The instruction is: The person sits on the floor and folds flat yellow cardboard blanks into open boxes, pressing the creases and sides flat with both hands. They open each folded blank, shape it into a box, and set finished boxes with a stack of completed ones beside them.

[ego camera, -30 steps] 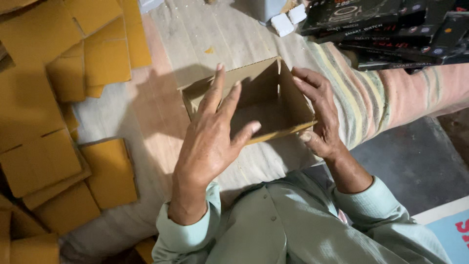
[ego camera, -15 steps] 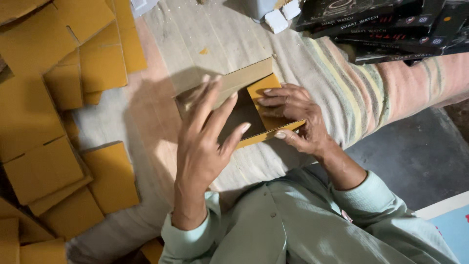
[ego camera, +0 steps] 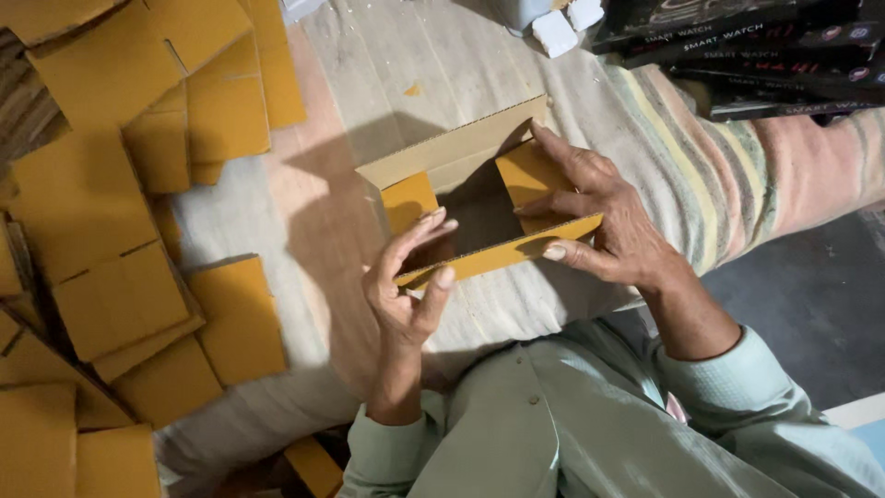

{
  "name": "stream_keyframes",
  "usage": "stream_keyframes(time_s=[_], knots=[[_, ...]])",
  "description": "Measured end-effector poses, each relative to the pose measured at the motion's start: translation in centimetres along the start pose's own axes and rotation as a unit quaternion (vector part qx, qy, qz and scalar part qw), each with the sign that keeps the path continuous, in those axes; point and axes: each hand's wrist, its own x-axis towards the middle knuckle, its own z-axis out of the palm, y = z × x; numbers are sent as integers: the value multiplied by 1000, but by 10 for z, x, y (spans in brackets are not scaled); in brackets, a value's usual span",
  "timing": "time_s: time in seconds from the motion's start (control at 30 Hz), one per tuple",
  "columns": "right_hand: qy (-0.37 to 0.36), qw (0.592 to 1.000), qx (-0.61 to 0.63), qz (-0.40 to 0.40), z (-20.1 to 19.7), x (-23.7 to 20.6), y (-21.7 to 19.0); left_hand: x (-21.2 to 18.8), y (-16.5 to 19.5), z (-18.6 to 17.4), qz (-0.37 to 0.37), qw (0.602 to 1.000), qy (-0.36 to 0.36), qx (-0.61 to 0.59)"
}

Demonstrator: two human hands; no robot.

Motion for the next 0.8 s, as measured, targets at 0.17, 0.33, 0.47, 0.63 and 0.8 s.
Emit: stream_keyframes(time_s=[0.17, 0.33, 0.47, 0.63, 0.8], knots=[[35, 994, 43, 99, 11, 0, -11, 9, -6, 0, -71, 995, 59, 42], [119, 984, 39, 128, 28, -4, -15, 16, -12, 7, -6, 990, 76, 118], [144, 978, 92, 123, 35, -11, -11, 13, -12, 8, 22, 988, 75, 136], [134, 969, 158, 135, 40, -15, -7, 11, -16, 5, -27, 983, 86, 158], [109, 981, -117, 111, 34, -9, -15, 10, -10, 4, -32, 948, -32, 315]])
